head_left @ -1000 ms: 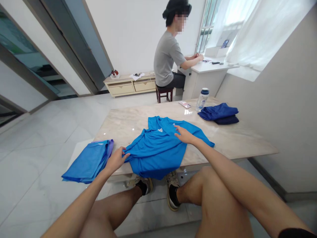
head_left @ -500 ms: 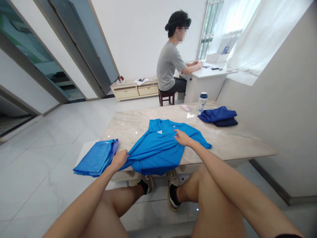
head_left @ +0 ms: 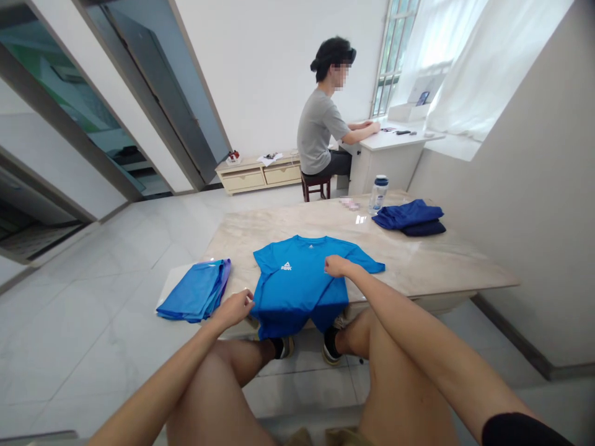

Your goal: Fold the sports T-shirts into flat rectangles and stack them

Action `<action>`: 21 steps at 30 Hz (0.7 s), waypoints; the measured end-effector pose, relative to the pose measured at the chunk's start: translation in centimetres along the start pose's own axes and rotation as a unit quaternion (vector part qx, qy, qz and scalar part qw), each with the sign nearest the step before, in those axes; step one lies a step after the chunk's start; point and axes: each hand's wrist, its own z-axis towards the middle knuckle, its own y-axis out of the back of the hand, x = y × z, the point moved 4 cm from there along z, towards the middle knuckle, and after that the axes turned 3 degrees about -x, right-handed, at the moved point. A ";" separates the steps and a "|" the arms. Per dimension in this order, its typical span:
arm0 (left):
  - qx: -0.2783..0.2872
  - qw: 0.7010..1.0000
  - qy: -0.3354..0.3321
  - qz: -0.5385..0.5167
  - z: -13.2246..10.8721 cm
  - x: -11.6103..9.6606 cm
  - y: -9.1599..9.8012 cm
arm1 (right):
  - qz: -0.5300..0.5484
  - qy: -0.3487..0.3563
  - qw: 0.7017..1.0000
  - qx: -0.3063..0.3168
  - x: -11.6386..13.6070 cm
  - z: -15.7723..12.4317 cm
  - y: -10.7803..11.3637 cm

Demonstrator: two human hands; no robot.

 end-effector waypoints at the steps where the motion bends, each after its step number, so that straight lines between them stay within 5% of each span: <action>1: -0.016 1.000 -0.004 0.004 1.7 -0.4 0.1 | 0.002 -0.013 1.000 -0.006 -0.6 0.6 0.1; 7: -0.102 0.995 -0.006 0.010 13.4 -2.0 0.2 | 0.005 -0.096 0.993 -0.070 -8.0 4.1 2.1; 12: -0.105 0.994 0.010 -0.003 22.2 -2.4 -0.2 | -0.009 -0.152 0.988 -0.039 -14.6 7.2 2.5; 16: -0.093 0.994 0.035 0.053 26.4 -2.0 -0.8 | -0.016 -0.183 0.983 -0.019 -17.1 9.1 1.4; 21: -0.090 0.991 0.055 0.082 28.9 -1.0 -1.4 | -0.012 -0.198 0.980 -0.035 -17.5 10.4 0.9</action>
